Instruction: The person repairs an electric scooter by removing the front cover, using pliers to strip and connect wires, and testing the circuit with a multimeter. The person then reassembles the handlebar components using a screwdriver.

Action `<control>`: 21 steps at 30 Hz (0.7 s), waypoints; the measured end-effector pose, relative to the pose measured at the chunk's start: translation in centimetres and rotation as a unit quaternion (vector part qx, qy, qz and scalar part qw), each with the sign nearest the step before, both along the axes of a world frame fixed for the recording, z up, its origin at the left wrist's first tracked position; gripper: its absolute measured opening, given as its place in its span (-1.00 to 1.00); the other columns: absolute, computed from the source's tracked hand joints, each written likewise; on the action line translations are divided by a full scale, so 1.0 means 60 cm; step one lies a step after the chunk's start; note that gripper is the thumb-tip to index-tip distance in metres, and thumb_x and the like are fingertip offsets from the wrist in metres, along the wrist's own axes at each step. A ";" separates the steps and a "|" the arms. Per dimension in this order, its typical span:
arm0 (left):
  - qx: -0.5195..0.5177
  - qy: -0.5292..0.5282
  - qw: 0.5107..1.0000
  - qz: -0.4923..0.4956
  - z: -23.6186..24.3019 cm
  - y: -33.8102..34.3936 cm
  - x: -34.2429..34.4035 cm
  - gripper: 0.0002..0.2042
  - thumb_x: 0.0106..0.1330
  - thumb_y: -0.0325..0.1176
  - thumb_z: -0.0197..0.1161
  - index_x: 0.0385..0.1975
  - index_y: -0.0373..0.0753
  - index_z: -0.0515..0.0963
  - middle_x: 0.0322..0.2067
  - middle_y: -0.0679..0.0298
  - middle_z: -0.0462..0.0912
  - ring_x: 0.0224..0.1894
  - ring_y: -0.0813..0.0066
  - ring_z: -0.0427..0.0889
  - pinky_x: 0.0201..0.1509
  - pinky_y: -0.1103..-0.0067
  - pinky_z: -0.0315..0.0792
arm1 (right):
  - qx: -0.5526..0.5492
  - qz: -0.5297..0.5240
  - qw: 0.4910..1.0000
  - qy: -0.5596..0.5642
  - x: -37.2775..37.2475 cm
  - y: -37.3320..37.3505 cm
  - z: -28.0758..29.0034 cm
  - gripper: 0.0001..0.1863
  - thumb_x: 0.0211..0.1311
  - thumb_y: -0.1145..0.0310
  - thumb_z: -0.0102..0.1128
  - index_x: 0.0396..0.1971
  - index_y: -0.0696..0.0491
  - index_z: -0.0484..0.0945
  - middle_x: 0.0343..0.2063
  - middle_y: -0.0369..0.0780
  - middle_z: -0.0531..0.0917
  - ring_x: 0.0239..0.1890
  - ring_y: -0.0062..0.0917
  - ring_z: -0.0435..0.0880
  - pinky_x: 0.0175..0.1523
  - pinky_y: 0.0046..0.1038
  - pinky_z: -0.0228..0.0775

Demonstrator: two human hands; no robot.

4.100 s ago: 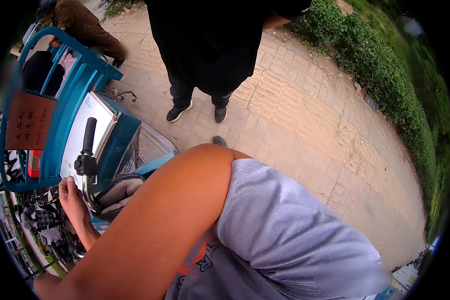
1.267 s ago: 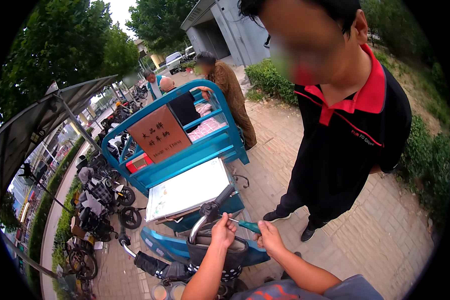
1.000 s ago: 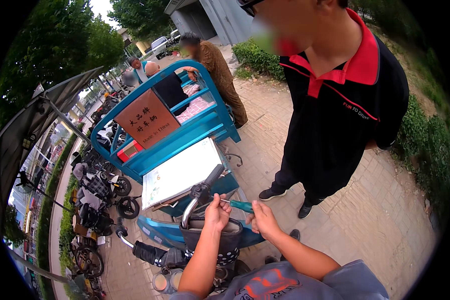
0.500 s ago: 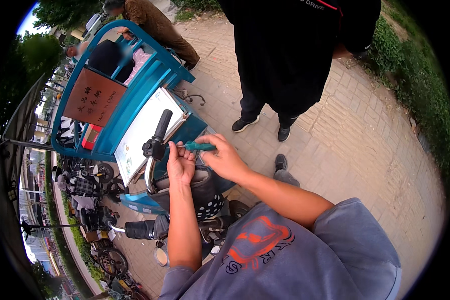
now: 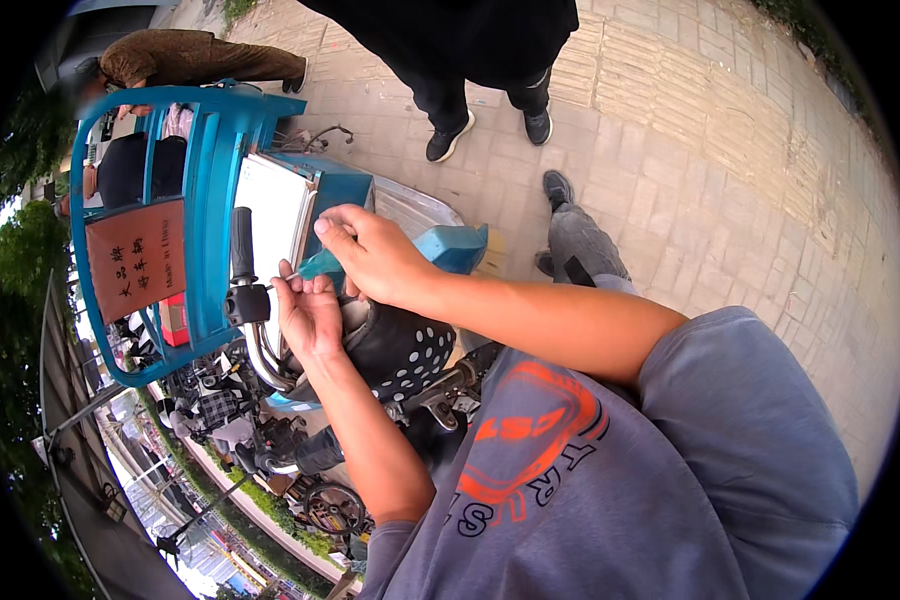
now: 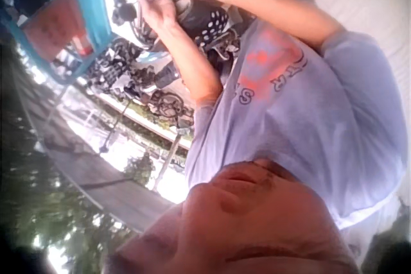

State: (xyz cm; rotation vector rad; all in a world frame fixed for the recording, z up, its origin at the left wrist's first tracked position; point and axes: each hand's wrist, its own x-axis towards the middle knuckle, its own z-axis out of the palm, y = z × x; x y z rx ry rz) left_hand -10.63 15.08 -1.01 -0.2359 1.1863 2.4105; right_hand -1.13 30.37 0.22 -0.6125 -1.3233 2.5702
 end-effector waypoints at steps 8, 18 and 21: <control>-0.018 -0.010 0.999 0.039 -0.005 -0.002 -0.006 -0.69 0.31 -0.11 0.22 -0.23 -0.26 0.52 -0.58 0.40 0.39 -0.47 0.56 0.32 -0.33 0.61 0.24 | 0.113 -0.051 0.990 0.064 -0.002 -0.015 -0.018 -0.67 0.28 0.26 0.15 -0.08 0.18 0.48 -0.15 -0.22 0.56 -0.38 -0.63 0.56 -0.31 -0.56 0.41; 0.008 -0.020 1.000 0.019 -0.008 -0.013 -0.013 -0.66 0.32 -0.10 0.21 -0.58 -0.16 0.35 -0.63 0.42 0.21 -0.51 0.56 0.17 -0.38 0.59 0.15 | -0.036 0.000 0.999 0.005 -0.005 -0.005 -0.006 -0.65 0.37 0.15 0.08 -0.13 0.16 0.47 -0.42 -0.32 0.57 -0.62 -0.72 0.47 -0.53 -0.64 0.31; -0.018 -0.017 1.000 0.017 -0.003 -0.012 -0.009 -0.69 0.31 -0.09 0.22 -0.54 -0.17 0.40 -0.62 0.42 0.27 -0.51 0.56 0.22 -0.37 0.60 0.17 | -0.020 0.005 0.999 0.031 -0.007 -0.008 -0.021 -0.67 0.39 0.16 0.06 -0.12 0.16 0.46 -0.39 -0.31 0.58 -0.61 -0.72 0.46 -0.52 -0.66 0.32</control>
